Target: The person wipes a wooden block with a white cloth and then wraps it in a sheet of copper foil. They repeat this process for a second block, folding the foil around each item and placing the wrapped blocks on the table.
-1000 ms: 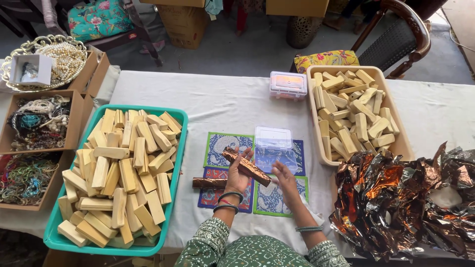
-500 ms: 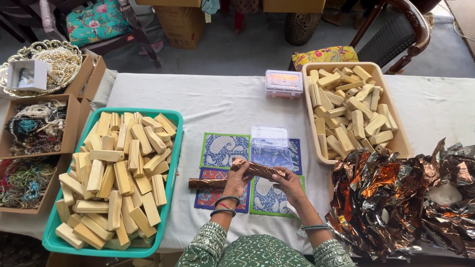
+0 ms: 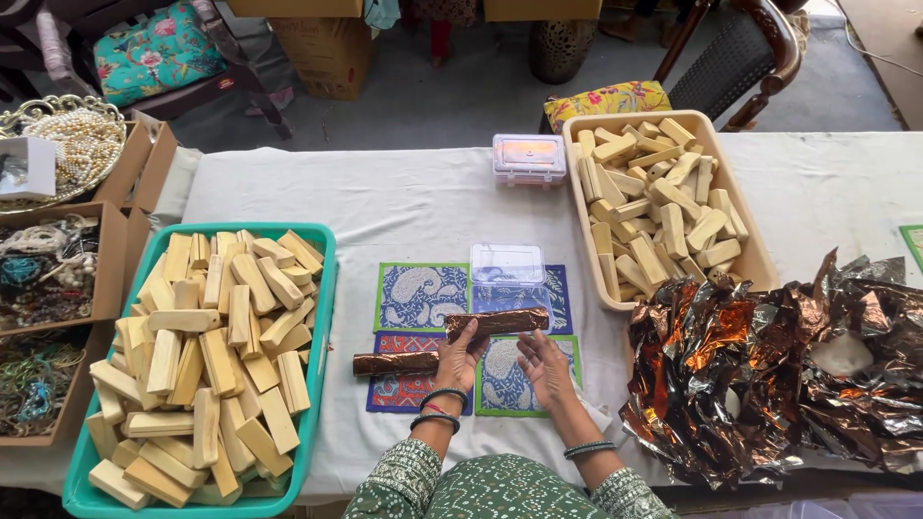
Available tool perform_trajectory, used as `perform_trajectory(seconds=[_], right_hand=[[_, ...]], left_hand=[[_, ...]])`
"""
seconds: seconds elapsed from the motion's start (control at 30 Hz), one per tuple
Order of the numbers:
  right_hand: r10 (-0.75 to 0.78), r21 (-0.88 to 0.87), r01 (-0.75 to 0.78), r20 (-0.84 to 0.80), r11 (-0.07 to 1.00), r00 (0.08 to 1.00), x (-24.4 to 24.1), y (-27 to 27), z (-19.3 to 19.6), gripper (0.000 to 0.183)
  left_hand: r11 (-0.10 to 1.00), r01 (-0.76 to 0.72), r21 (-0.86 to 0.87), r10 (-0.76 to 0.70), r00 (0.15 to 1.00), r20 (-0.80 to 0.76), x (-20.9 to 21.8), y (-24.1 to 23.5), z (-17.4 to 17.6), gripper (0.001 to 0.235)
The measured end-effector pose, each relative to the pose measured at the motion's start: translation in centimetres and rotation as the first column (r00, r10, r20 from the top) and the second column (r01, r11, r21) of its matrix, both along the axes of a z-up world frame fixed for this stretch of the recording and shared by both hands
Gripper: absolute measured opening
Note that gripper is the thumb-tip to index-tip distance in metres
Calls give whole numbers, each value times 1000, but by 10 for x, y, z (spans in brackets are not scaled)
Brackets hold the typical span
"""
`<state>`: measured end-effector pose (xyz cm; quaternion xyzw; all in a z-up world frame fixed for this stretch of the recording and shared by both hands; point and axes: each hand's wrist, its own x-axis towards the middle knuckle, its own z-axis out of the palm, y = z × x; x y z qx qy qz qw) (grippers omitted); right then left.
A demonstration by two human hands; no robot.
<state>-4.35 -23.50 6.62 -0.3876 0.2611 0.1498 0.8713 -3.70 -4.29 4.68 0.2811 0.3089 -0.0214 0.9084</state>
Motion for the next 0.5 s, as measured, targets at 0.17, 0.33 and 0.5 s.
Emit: perform_trajectory(seconds=[0.17,0.33,0.5], right_hand=[[-47,-168,42,-23,985,999,14,-12,-11,32],[8,-150,-7,4,989,1000,25,-26,-32,15],[-66,-329,91,87,940,994,15,-33,-38,12]], left_hand=[[1000,23,14,-23,1000,-4,-2,-2,3,31],[998,57,39,-57,998,-14,-5,-7,5,31],[996,78,41,-78,997,-10,-5,-6,15,29]])
